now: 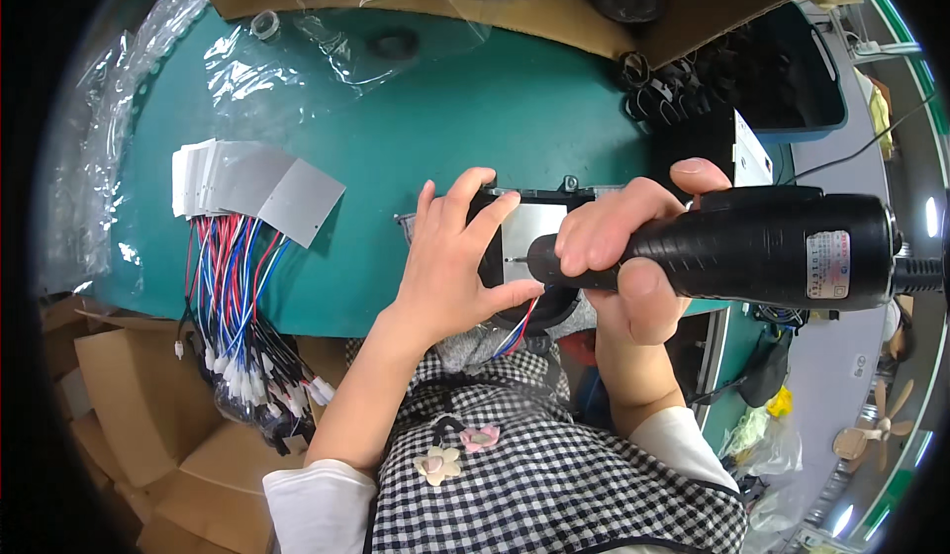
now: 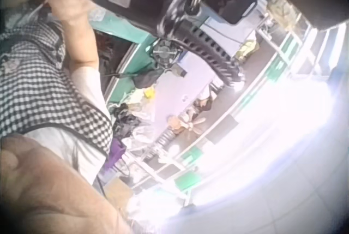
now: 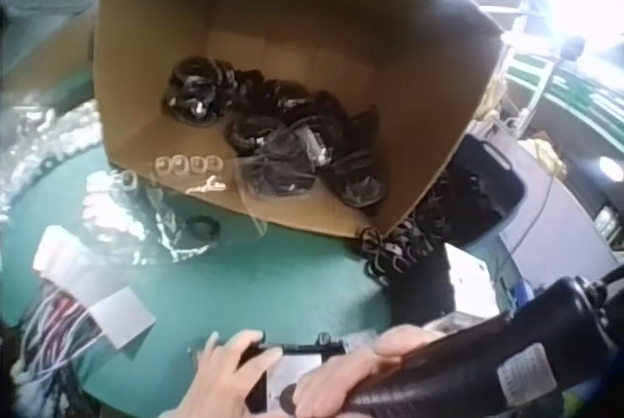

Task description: The person repeatedly takes black plastic housing units from a cardboard box and places them on a workbench. They use a handheld electric screwdriver to drive screws into the units, securing internal components. The person handles the units one at a time, performing the same assembly steps for each item.

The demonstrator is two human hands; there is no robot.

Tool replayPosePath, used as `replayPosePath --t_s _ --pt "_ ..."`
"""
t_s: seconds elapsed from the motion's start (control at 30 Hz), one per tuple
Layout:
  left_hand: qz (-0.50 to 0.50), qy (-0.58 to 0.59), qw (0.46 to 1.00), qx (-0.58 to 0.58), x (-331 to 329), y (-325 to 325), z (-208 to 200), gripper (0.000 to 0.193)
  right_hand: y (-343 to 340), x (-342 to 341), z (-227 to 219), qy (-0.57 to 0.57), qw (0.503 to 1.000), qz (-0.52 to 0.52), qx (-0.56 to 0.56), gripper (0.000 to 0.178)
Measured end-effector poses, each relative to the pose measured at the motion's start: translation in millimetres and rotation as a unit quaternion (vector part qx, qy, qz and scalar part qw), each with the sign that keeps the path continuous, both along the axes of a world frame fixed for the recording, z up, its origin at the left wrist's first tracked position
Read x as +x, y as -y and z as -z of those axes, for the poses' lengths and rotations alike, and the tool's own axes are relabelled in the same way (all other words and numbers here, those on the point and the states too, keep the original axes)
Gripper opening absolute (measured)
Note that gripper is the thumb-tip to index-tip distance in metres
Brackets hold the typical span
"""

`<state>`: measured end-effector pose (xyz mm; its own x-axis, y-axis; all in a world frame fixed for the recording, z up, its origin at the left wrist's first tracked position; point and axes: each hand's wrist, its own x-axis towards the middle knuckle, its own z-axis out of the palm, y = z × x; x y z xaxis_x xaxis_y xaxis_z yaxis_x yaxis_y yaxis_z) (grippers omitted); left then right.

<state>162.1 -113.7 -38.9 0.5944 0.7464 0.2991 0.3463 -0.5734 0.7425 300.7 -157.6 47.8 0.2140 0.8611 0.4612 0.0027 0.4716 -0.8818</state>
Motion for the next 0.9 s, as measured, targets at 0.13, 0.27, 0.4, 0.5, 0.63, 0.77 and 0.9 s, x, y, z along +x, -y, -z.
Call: replayPosePath --t_s 0.13,0.27,0.4,0.5,0.63,0.77,0.9 --pt "0.003 -0.003 1.0 -0.011 0 1 3 0.079 -10 3 10 0.0 0.996 -0.089 0.002 0.07" --pt "0.005 -0.012 1.0 0.008 0 1 8 0.08 -12 9 17 0.023 0.985 -0.168 0.033 0.065" --pt "0.005 0.0 1.0 -0.004 2 3 0 0.08 -3 8 13 0.003 0.986 -0.156 0.053 0.062" --pt "-0.009 -0.03 1.0 0.0 1 4 -3 0.081 0 33 20 0.024 0.998 0.005 0.06 0.06" --pt "0.0 -0.043 0.998 -0.056 -1 4 -18 0.082 -5 71 -36 -0.105 0.945 0.3 0.076 0.048" --pt "-0.002 -0.082 0.993 -0.085 7 3 -36 0.078 -34 90 -5 0.117 0.918 0.32 -0.205 0.032" --pt "-0.105 0.03 0.994 0.019 -41 3 -60 0.078 -78 101 34 0.233 0.835 0.35 -0.355 0.025"
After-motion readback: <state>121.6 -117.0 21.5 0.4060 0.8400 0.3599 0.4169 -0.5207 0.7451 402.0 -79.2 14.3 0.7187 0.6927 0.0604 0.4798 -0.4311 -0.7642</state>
